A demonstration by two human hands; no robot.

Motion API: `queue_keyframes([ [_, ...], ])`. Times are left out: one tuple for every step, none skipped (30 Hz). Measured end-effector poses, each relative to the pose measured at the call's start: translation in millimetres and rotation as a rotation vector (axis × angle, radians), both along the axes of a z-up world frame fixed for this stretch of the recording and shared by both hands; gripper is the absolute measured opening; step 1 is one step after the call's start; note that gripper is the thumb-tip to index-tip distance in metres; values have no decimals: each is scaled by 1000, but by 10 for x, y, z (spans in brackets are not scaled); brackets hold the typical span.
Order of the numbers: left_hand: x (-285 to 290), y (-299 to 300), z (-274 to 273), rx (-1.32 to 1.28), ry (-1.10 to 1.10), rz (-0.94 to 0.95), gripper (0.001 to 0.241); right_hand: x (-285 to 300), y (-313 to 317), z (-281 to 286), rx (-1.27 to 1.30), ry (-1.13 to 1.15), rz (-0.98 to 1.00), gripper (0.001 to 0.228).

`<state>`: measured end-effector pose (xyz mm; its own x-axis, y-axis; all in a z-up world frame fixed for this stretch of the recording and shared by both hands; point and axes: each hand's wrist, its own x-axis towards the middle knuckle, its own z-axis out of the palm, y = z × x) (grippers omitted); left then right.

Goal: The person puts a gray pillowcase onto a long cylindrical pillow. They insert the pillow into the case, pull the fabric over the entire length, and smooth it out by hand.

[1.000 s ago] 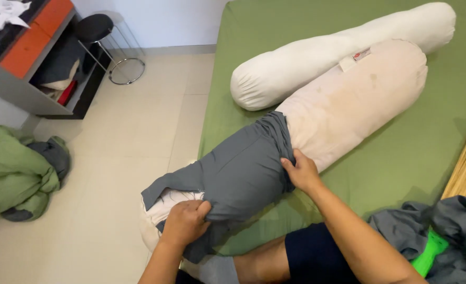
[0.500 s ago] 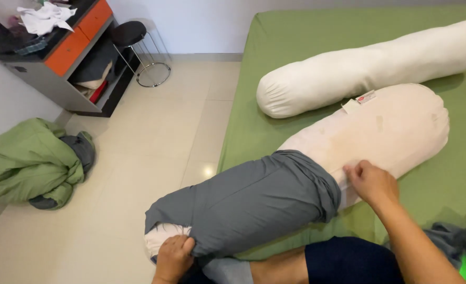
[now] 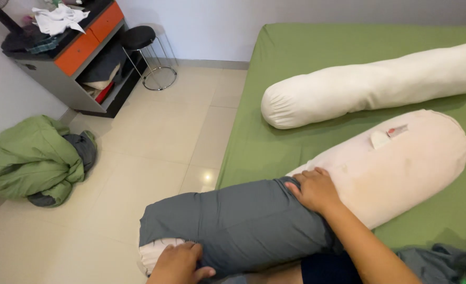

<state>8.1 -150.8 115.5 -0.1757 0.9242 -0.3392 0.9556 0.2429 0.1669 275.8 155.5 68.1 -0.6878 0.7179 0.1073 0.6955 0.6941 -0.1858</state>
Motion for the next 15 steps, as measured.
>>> queue_keyframes([
  [126,154,411,-97,-60,17,61,114,-121,6,71,52,5,44],
  [166,393,502,-95,-65,15,61,231,-242,45,73,47,3,44],
  [209,630,592,80,-57,-50,65,349,-364,81,140,72,27,43],
  [253,878,679,257,-46,-114,69,471,-478,115,210,98,48,43],
  [223,1097,582,262,-50,-118,69,563,-557,156,215,93,44,43],
  [213,1306,472,262,-40,-118,82,677,-664,188,196,37,16,41],
  [206,1518,363,262,-29,-119,95,789,-769,221,177,-20,-13,40],
  [203,1562,54,264,-37,-125,95,836,-816,334,179,-28,-19,40],
  [203,1608,-251,-16,-157,-77,101,881,-862,450,120,-134,-91,39],
  [199,1654,-556,-296,-274,-29,108,910,-892,565,63,-237,-157,39],
  [282,1537,-504,-292,-280,-31,108,872,-889,620,67,-243,-159,39],
  [337,1391,-444,-264,-301,-11,108,806,-897,664,86,-172,-135,39],
  [394,1244,-383,-236,-323,10,107,741,-908,709,104,-102,-112,38],
  [436,1130,-366,-235,-321,20,107,621,-918,627,104,-98,-102,38],
  [480,1016,-350,-156,-314,-10,105,502,-933,546,147,20,-20,40],
])
